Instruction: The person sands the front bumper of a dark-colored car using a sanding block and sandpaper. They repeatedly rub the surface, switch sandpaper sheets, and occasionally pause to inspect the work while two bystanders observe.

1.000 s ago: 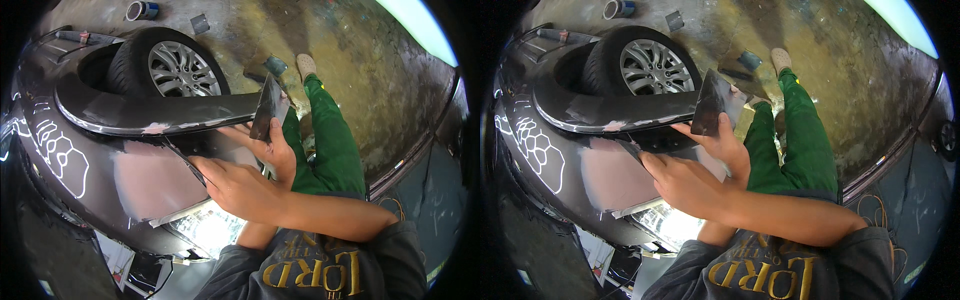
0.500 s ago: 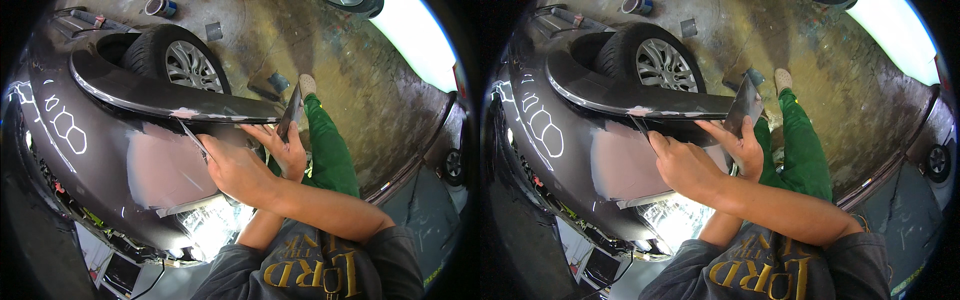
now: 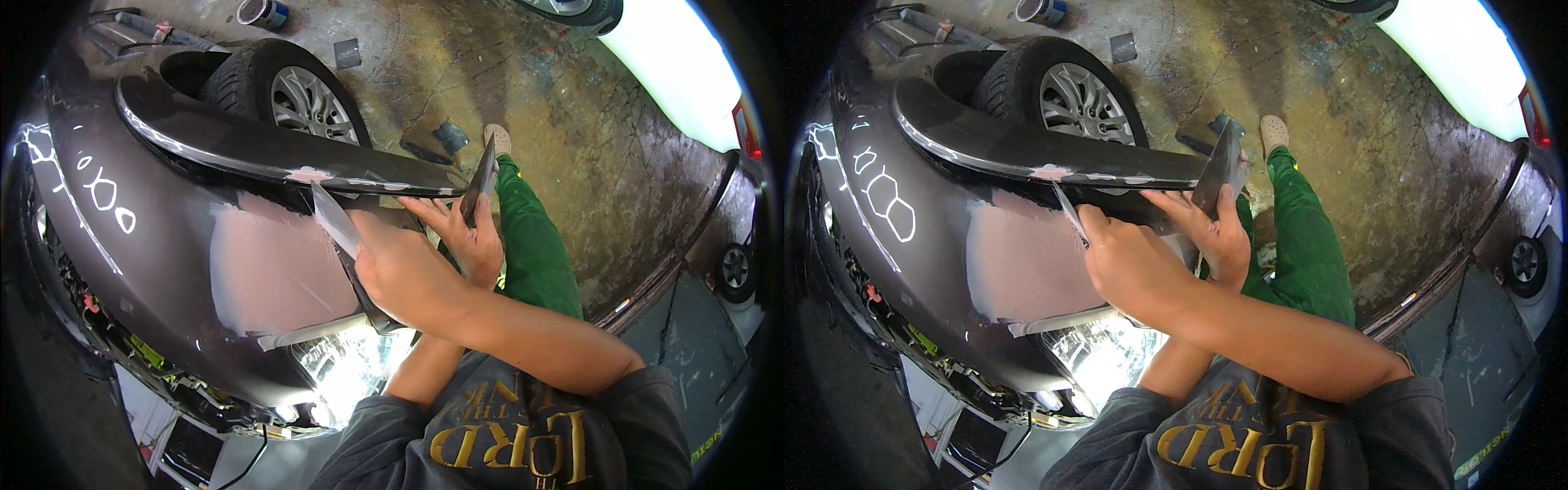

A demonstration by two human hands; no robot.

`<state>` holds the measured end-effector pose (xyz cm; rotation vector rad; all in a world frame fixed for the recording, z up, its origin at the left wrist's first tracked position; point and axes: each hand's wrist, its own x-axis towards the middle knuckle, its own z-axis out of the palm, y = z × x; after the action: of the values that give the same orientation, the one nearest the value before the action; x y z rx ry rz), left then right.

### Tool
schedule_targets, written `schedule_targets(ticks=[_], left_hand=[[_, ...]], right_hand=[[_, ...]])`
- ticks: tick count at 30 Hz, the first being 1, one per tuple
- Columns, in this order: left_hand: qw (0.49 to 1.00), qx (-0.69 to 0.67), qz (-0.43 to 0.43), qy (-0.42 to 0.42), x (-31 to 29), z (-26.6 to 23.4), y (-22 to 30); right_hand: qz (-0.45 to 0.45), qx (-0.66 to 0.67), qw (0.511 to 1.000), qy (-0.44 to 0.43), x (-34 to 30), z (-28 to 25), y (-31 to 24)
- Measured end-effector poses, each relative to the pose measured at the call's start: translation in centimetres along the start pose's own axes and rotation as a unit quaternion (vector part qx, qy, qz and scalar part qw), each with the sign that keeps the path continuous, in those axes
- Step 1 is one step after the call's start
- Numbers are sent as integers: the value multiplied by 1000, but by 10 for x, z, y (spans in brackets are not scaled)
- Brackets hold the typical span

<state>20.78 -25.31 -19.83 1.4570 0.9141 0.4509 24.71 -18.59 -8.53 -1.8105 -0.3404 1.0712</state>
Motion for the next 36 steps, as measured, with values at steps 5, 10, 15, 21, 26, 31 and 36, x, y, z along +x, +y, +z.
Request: schedule_targets(ticks=[5, 10, 15, 21, 26, 31, 36], left_hand=[[1000, 17, -24, 6, 0, 0, 11], [999, 13, -52, 1, -2, 0, 9], [1000, 22, -19, 2, 0, 1, 10], [999, -7, 37, 15, 2, -4, -8], [999, 29, -20, 8, -3, -20, -6], [981, -187, -49, -13, -15, -32, -12], [996, 46, 79, 10, -5, -36, -26]], right_hand=[[-69, -23, 996, 58, -6, 1, 15], [-64, 8, 997, 43, -13, 0, 21], [-51, 24, 998, 33, -29, 0, 29], [10, 67, 998, 3, -75, -2, 37], [53, 119, 991, 11, -106, -64, 18], [112, 201, 968, 103, -134, -112, 5], [112, 301, 929, 183, -147, -148, 26]])
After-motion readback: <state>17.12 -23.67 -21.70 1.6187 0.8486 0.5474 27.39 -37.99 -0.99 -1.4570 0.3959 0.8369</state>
